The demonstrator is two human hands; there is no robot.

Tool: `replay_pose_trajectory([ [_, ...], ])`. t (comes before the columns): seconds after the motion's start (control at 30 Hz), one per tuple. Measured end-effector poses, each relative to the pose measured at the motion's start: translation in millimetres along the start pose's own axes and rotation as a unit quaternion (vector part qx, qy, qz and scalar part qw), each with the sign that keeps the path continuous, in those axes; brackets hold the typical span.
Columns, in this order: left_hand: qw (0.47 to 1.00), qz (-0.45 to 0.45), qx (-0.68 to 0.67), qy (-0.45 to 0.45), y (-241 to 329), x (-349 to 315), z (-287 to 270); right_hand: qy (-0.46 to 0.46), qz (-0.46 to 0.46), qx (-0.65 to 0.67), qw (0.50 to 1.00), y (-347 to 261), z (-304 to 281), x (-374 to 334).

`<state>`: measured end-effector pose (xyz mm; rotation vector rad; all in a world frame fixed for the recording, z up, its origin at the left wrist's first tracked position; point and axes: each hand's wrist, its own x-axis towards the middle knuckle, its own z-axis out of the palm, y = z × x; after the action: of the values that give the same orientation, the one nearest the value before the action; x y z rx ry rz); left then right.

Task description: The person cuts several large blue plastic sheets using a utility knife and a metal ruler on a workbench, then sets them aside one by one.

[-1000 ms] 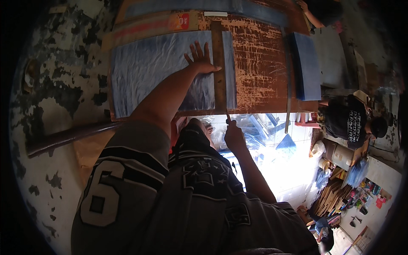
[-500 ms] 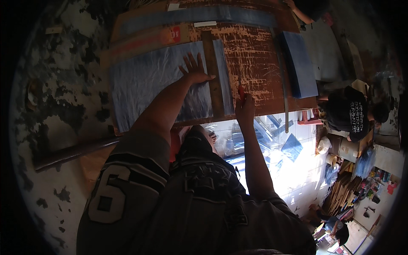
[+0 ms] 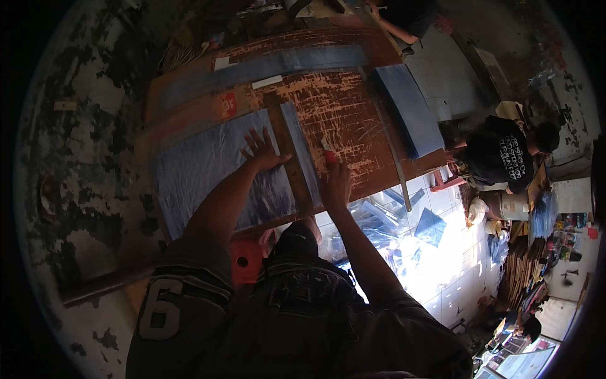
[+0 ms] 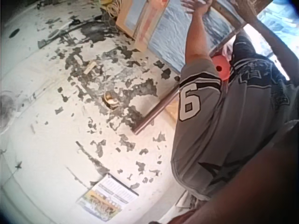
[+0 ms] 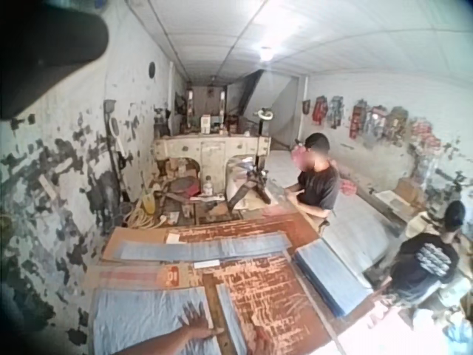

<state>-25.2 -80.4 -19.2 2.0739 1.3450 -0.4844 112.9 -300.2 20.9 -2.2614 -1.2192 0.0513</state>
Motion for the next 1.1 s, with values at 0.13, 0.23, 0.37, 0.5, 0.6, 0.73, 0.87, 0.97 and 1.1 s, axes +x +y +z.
replay_pose_trajectory([
  [0.13, 1.0, 0.018, -0.018, 0.003, 5, -1, 0, -0.13, 0.065, 0.077, 0.986, -3, 9, -21],
  [0.23, 0.999, 0.021, -0.028, 0.007, 7, -6, -3, -0.123, 0.06, 0.089, 0.986, 6, 21, -21],
  [0.37, 0.999, 0.016, -0.029, 0.008, 10, -6, -5, -0.209, 0.05, 0.154, 0.964, 29, 46, 1],
  [0.5, 0.999, 0.017, -0.033, 0.002, 2, -1, 2, -0.265, -0.005, 0.22, 0.939, 51, 48, 15],
  [0.6, 0.999, 0.003, -0.045, 0.006, -5, -1, 4, -0.405, 0.056, 0.262, 0.874, 42, -2, 37],
  [0.73, 0.998, -0.008, -0.063, 0.012, -5, -5, -1, -0.399, 0.149, 0.403, 0.81, 53, -53, 41],
  [0.87, 0.997, -0.003, -0.071, 0.021, 6, -7, 1, -0.388, 0.184, 0.412, 0.803, 70, -97, 48],
  [0.97, 0.997, 0.031, -0.04, 0.053, -9, 6, 7, -0.382, 0.129, 0.384, 0.831, 84, -114, 56],
  [1.1, 0.997, -0.065, 0.01, 0.042, 26, 2, 7, -0.249, 0.039, 0.296, 0.921, 127, -157, 67],
])
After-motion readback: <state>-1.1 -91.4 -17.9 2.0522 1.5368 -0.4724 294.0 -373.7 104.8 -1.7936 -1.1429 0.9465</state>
